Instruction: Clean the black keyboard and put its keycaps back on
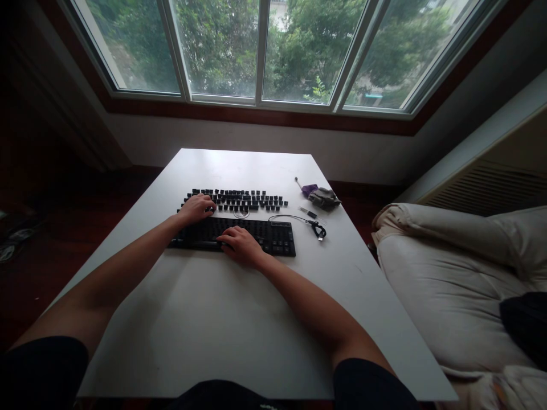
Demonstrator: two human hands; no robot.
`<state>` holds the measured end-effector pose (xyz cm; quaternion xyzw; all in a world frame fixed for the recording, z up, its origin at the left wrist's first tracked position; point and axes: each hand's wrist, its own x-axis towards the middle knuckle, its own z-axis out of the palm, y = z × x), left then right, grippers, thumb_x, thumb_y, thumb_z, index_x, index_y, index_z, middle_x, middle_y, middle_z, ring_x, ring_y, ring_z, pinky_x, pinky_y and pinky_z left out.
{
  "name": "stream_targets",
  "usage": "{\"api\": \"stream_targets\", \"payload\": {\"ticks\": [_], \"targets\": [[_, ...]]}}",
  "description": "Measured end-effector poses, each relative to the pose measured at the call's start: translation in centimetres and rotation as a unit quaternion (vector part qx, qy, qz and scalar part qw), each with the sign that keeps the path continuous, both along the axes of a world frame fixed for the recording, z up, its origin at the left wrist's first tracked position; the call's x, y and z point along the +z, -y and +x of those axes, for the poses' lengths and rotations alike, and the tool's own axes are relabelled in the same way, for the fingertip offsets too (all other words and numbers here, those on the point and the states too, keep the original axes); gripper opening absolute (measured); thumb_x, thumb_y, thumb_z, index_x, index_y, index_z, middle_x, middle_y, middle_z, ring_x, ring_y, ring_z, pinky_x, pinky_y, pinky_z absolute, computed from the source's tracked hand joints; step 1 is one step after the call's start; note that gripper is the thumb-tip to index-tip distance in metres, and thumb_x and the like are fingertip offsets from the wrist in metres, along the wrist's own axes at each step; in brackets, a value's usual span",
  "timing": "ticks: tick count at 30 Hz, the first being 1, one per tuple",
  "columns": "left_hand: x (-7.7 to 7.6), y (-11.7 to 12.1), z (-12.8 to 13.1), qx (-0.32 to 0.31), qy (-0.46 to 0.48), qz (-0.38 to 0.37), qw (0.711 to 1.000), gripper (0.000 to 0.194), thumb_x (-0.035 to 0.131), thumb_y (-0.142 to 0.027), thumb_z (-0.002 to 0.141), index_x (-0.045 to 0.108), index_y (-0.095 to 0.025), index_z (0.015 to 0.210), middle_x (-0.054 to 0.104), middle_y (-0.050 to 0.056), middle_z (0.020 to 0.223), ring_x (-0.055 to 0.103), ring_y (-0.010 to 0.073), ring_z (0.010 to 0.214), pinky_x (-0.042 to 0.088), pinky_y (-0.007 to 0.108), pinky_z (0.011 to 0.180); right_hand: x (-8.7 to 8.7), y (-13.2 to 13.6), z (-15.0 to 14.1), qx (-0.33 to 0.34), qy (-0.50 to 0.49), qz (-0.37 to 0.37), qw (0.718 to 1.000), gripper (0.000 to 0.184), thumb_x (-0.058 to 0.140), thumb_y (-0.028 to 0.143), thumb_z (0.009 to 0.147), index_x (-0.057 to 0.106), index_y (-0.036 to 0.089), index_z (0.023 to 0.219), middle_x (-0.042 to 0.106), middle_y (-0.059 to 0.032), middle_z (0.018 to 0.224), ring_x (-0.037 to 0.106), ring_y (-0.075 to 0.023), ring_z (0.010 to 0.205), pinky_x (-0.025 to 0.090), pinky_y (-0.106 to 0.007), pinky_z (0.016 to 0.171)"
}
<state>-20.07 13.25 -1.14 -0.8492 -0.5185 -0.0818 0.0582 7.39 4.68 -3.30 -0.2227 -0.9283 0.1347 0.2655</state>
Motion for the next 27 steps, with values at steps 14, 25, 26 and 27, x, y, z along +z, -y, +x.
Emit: {"api": "stream_targets", "payload": {"ticks": [14, 25, 26, 27], "targets": [[1.4, 6.1, -0.2, -0.058, 0.195, -0.077, 0.976, 0.025, 0.059, -0.038, 0.094, 0.074, -0.024, 0.107, 0.071, 0.005, 0.104, 0.062, 0.0225, 0.098, 0.047, 0.035, 0.09, -0.1, 0.0, -0.2, 0.0, 0.001, 0.005, 1.0, 0.028, 0.062, 0.025, 0.095, 0.069, 0.023, 0.123, 0.067, -0.0085, 0.116, 0.057, -0.0234, 0.109, 0.046, -0.04, 0.097], [0.7, 9.6, 0.2, -0.043, 0.248, -0.13, 0.959, 0.025, 0.063, -0.042, 0.09, 0.077, -0.025, 0.102, 0.076, 0.002, 0.096, 0.069, 0.0189, 0.087, 0.05, 0.03, 0.084, -0.2, -0.1, -0.2, 0.001, -0.005, -0.001, 1.0, 0.032, 0.064, 0.023, 0.094, 0.068, 0.027, 0.126, 0.067, -0.008, 0.116, 0.057, -0.024, 0.108, 0.047, -0.042, 0.095], [0.7, 9.7, 0.3, -0.042, 0.25, -0.127, 0.959, 0.024, 0.063, -0.041, 0.09, 0.077, -0.025, 0.102, 0.076, 0.002, 0.095, 0.069, 0.0188, 0.087, 0.05, 0.03, 0.084, -0.2, -0.1, -0.2, 0.001, -0.006, -0.001, 1.0, 0.033, 0.064, 0.023, 0.094, 0.068, 0.027, 0.126, 0.067, -0.008, 0.115, 0.057, -0.024, 0.108, 0.047, -0.042, 0.095], [0.6, 9.8, 0.3, -0.041, 0.252, -0.124, 0.959, 0.023, 0.064, -0.041, 0.09, 0.077, -0.025, 0.101, 0.076, 0.002, 0.096, 0.068, 0.0188, 0.087, 0.049, 0.03, 0.084, -0.2, -0.1, -0.2, 0.001, -0.007, -0.001, 1.0, 0.033, 0.064, 0.023, 0.094, 0.068, 0.028, 0.126, 0.067, -0.008, 0.115, 0.057, -0.024, 0.108, 0.047, -0.042, 0.095]]}}
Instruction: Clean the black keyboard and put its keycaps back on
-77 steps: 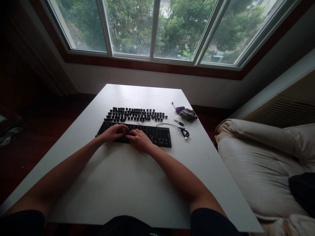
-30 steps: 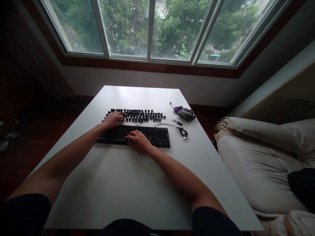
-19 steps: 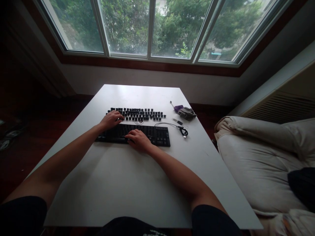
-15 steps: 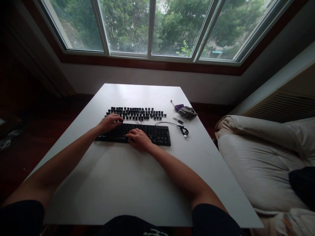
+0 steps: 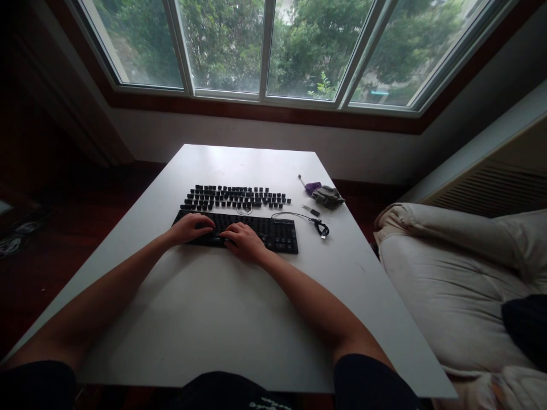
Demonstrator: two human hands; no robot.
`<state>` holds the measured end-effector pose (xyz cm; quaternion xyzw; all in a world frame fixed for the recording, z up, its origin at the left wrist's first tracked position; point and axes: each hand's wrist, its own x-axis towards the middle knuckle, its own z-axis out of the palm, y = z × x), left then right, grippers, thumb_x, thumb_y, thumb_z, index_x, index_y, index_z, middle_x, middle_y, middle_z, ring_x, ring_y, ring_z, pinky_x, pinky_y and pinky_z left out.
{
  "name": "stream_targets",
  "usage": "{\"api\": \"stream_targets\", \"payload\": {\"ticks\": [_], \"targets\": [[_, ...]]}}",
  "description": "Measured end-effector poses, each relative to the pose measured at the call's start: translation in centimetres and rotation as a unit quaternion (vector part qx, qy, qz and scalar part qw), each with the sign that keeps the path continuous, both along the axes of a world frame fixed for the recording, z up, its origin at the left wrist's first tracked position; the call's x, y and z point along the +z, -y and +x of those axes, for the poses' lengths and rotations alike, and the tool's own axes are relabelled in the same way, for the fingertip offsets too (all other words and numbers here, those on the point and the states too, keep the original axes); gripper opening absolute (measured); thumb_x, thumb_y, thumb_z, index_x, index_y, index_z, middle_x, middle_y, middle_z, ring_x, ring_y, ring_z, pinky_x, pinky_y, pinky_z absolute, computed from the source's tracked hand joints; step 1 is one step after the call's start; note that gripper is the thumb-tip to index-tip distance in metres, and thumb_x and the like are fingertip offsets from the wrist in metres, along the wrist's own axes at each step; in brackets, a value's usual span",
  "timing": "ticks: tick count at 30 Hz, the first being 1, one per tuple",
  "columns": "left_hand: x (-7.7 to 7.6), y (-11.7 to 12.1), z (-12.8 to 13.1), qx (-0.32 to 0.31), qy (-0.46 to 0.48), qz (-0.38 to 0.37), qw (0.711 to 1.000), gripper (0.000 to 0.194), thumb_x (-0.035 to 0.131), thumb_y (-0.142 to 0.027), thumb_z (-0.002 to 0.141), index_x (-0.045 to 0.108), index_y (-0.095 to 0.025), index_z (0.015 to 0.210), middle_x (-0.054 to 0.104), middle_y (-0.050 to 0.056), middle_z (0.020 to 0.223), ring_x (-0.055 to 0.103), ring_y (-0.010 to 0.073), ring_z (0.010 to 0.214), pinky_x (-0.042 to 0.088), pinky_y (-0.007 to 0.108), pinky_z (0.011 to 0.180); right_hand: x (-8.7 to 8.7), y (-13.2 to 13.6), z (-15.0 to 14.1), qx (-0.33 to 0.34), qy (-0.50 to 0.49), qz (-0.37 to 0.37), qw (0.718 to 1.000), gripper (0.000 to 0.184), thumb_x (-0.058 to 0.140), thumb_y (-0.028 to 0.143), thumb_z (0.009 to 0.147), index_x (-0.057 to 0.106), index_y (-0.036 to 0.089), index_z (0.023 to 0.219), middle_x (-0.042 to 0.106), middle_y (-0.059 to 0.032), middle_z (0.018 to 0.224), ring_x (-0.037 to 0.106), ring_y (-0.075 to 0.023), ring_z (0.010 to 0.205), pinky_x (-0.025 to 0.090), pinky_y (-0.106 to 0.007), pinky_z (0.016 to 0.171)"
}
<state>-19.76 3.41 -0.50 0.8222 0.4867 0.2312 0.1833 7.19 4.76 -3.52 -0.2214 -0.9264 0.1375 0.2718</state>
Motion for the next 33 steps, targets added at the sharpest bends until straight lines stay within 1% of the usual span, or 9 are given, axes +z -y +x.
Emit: {"api": "stream_targets", "payload": {"ticks": [5, 11, 16, 25, 28, 33], "targets": [[0.0, 0.5, 0.3, -0.003, 0.01, 0.009, 1.0, 0.02, 0.065, -0.039, 0.09, 0.076, -0.024, 0.098, 0.074, 0.003, 0.096, 0.066, 0.0191, 0.089, 0.049, 0.03, 0.083, 0.0, 0.0, 0.0, 0.001, -0.002, -0.003, 1.0, 0.032, 0.064, 0.024, 0.094, 0.068, 0.027, 0.126, 0.067, -0.0079, 0.116, 0.057, -0.0237, 0.108, 0.047, -0.042, 0.096], [0.0, 0.9, 0.5, -0.019, 0.008, 0.016, 1.0, 0.021, 0.064, -0.04, 0.09, 0.075, -0.024, 0.097, 0.074, 0.004, 0.097, 0.064, 0.0204, 0.092, 0.048, 0.033, 0.086, 0.0, 0.0, 0.0, 0.001, 0.002, -0.003, 1.0, 0.033, 0.064, 0.024, 0.094, 0.068, 0.026, 0.126, 0.067, -0.008, 0.117, 0.057, -0.0233, 0.108, 0.047, -0.041, 0.097], [0.1, 1.0, 0.4, -0.032, -0.008, 0.016, 0.999, 0.022, 0.063, -0.04, 0.091, 0.074, -0.024, 0.1, 0.073, 0.005, 0.099, 0.062, 0.0221, 0.094, 0.047, 0.036, 0.088, 0.1, 0.1, 0.0, -0.001, 0.01, -0.004, 1.0, 0.034, 0.064, 0.024, 0.094, 0.068, 0.027, 0.127, 0.067, -0.0087, 0.116, 0.057, -0.0239, 0.108, 0.047, -0.042, 0.095], [0.3, 1.4, 0.7, -0.034, -0.049, 0.039, 0.997, 0.018, 0.063, -0.034, 0.09, 0.072, -0.026, 0.104, 0.073, 0.004, 0.103, 0.061, 0.0235, 0.1, 0.044, 0.037, 0.092, 0.1, 0.0, -0.2, -0.002, 0.012, -0.002, 1.0, 0.032, 0.063, 0.024, 0.094, 0.068, 0.026, 0.126, 0.067, -0.0089, 0.116, 0.057, -0.0242, 0.109, 0.046, -0.042, 0.095], [0.1, 1.4, 0.6, -0.026, -0.048, 0.038, 0.998, 0.019, 0.064, -0.035, 0.09, 0.071, -0.025, 0.104, 0.072, 0.004, 0.103, 0.06, 0.0231, 0.1, 0.043, 0.037, 0.093, 0.1, 0.1, -0.2, -0.001, 0.013, -0.001, 1.0, 0.032, 0.063, 0.024, 0.094, 0.068, 0.025, 0.126, 0.067, -0.0086, 0.116, 0.056, -0.0237, 0.109, 0.046, -0.042, 0.096], [-0.2, 1.2, 0.2, -0.004, -0.051, 0.023, 0.998, 0.022, 0.067, -0.041, 0.087, 0.071, -0.024, 0.099, 0.069, 0.004, 0.101, 0.059, 0.023, 0.098, 0.044, 0.036, 0.09, 0.2, 0.2, -0.2, -0.006, 0.018, 0.006, 1.0, 0.032, 0.062, 0.025, 0.095, 0.068, 0.026, 0.126, 0.066, -0.0085, 0.115, 0.056, -0.0237, 0.108, 0.046, -0.041, 0.095]]}}
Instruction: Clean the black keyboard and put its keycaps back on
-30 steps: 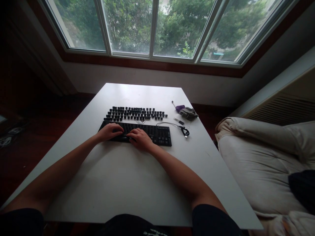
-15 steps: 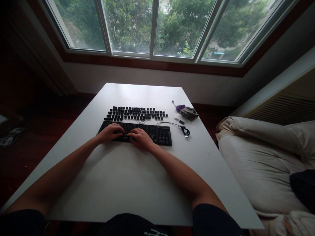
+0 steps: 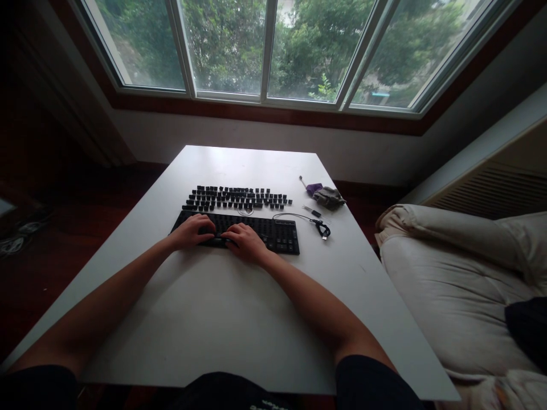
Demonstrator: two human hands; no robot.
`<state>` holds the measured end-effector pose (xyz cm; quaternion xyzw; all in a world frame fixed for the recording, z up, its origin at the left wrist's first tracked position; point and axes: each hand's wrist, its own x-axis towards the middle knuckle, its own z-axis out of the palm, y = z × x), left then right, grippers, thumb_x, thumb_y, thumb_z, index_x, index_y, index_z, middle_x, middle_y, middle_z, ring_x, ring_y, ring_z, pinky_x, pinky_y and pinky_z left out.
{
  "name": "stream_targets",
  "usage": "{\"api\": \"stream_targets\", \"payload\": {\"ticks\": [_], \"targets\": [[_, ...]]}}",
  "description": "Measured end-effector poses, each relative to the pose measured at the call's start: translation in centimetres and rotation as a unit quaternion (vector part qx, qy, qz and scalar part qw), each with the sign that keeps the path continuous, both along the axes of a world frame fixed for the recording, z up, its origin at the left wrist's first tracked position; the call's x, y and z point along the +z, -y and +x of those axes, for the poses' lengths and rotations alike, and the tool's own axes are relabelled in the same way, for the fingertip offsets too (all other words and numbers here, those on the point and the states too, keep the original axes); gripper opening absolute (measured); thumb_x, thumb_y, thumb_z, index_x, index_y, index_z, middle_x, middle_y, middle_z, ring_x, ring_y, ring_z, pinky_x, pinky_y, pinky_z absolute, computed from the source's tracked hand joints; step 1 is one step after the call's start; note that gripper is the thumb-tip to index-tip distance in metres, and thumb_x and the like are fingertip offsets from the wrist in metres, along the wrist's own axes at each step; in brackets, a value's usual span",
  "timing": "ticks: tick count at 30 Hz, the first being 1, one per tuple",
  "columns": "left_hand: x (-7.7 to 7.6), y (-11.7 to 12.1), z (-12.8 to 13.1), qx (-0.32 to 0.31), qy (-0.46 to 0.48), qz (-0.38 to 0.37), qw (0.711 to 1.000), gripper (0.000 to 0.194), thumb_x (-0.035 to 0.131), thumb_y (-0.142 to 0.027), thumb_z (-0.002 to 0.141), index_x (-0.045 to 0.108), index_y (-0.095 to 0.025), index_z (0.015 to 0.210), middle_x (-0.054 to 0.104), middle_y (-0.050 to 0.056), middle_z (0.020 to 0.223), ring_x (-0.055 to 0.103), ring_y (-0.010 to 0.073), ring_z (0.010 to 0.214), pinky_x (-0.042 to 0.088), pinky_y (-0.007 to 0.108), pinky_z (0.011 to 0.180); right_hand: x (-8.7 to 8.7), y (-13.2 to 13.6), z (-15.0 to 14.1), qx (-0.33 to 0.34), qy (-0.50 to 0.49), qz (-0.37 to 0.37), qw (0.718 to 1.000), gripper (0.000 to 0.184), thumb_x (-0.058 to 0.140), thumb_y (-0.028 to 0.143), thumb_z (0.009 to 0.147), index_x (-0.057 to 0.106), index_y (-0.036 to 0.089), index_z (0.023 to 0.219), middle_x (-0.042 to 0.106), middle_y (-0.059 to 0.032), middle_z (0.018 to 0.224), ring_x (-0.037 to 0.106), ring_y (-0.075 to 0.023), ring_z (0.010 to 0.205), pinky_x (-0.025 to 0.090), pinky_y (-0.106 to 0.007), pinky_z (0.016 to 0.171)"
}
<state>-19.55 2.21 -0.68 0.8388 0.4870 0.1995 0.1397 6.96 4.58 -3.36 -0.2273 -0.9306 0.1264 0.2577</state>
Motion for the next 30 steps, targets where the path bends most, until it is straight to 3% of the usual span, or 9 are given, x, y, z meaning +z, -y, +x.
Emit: {"api": "stream_targets", "payload": {"ticks": [9, 15, 23, 30], "targets": [[0.3, 0.1, -0.4, -0.01, 0.031, -0.039, 0.999, 0.021, 0.065, -0.034, 0.086, 0.073, -0.023, 0.102, 0.071, 0.004, 0.098, 0.061, 0.0213, 0.095, 0.047, 0.033, 0.086, 0.8, 0.4, -1.0, -0.025, 0.08, 0.044, 0.996, 0.045, 0.064, 0.03, 0.094, 0.059, 0.026, 0.139, 0.061, -0.0108, 0.116, 0.051, -0.025, 0.104, 0.044, -0.039, 0.09], [0.3, -0.2, -0.6, -0.015, 0.044, -0.039, 0.998, 0.021, 0.065, -0.039, 0.088, 0.075, -0.024, 0.099, 0.072, 0.004, 0.097, 0.062, 0.0209, 0.093, 0.047, 0.033, 0.086, 1.0, 0.5, -1.5, -0.033, 0.123, 0.069, 0.989, 0.052, 0.067, 0.033, 0.092, 0.056, 0.029, 0.143, 0.058, -0.011, 0.117, 0.049, -0.0257, 0.103, 0.042, -0.039, 0.088], [0.0, -0.3, -0.6, -0.004, 0.027, -0.022, 0.999, 0.024, 0.065, -0.044, 0.089, 0.075, -0.024, 0.096, 0.069, 0.005, 0.096, 0.06, 0.0218, 0.094, 0.046, 0.034, 0.087, 0.7, 0.7, -1.6, -0.031, 0.121, 0.068, 0.99, 0.056, 0.068, 0.031, 0.092, 0.053, 0.033, 0.145, 0.056, -0.0112, 0.119, 0.047, -0.0265, 0.105, 0.041, -0.04, 0.09], [0.2, -0.2, -1.0, -0.031, 0.03, -0.021, 0.999, 0.023, 0.064, -0.043, 0.09, 0.075, -0.024, 0.1, 0.066, 0.005, 0.095, 0.06, 0.022, 0.094, 0.046, 0.035, 0.085, 0.6, 0.6, -1.4, -0.029, 0.114, 0.066, 0.991, 0.051, 0.064, 0.037, 0.095, 0.054, 0.029, 0.145, 0.057, -0.0117, 0.119, 0.047, -0.0267, 0.105, 0.041, -0.041, 0.089]]}}
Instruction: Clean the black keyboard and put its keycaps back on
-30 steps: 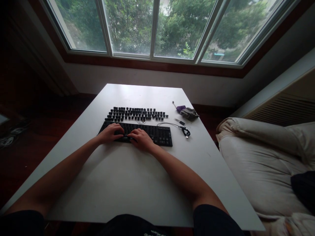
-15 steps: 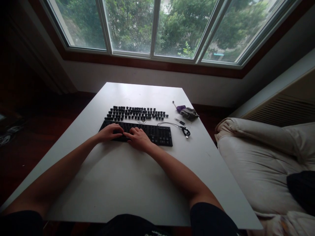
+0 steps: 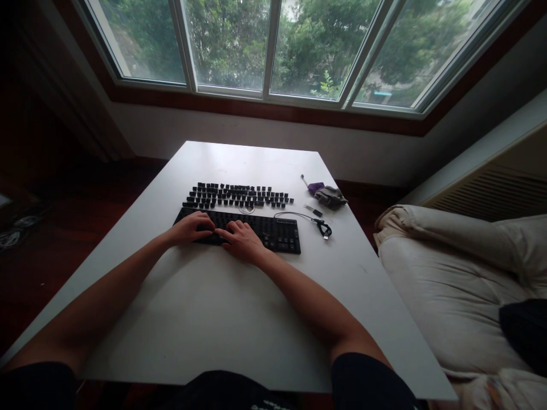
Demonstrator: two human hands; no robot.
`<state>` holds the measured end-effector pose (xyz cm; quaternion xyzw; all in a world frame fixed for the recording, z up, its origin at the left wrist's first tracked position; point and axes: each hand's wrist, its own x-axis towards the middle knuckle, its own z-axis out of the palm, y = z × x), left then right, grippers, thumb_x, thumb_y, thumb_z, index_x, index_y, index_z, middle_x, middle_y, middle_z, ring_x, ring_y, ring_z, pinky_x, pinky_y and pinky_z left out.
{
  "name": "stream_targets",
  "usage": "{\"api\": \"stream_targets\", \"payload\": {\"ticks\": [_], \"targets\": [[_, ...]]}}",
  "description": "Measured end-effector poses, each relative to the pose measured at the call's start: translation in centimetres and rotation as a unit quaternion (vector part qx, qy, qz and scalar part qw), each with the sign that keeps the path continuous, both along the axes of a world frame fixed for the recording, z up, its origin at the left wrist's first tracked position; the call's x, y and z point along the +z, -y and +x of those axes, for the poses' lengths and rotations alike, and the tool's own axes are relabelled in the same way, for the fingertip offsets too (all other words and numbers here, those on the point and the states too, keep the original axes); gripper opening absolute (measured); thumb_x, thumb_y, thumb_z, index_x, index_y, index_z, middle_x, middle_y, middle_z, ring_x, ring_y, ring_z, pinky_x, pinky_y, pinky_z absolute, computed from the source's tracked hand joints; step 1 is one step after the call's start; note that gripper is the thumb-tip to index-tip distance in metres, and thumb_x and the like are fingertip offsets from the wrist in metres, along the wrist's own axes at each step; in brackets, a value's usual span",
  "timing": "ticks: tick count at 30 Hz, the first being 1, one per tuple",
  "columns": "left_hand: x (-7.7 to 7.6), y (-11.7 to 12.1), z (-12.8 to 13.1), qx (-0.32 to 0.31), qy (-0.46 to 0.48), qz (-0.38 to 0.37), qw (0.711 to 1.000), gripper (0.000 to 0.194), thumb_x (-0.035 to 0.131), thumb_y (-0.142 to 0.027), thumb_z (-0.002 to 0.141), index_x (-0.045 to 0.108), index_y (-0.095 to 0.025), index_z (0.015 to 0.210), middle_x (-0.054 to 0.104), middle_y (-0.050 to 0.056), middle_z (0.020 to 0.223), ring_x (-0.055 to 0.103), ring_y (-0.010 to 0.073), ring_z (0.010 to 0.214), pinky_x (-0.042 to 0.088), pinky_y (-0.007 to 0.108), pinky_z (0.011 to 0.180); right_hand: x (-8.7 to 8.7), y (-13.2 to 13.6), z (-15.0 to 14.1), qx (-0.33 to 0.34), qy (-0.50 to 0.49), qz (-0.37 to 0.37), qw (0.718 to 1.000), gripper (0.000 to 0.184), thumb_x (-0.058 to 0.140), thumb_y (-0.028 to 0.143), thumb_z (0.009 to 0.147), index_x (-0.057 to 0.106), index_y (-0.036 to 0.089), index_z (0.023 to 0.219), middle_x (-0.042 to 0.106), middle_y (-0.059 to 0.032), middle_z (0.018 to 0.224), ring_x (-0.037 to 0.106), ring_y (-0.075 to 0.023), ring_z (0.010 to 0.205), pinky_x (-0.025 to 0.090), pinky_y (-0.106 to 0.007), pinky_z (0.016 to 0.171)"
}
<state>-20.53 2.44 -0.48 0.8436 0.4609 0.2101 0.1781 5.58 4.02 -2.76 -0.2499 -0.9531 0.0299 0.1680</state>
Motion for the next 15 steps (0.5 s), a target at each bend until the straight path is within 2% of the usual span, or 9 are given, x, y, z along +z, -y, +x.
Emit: {"api": "stream_targets", "payload": {"ticks": [15], "targets": [[-0.17, -0.47, -0.14, 0.009, 0.004, -0.036, 0.999, 0.02, 0.067, -0.038, 0.086, 0.075, -0.022, 0.095, 0.07, 0.004, 0.092, 0.062, 0.0203, 0.088, 0.047, 0.031, 0.08, -0.2, 0.11, -0.25, -0.002, 0.003, 0.007, 1.0, 0.048, 0.064, 0.035, 0.095, 0.056, 0.031, 0.142, 0.057, -0.0117, 0.118, 0.048, -0.0272, 0.105, 0.04, -0.04, 0.088]]}}
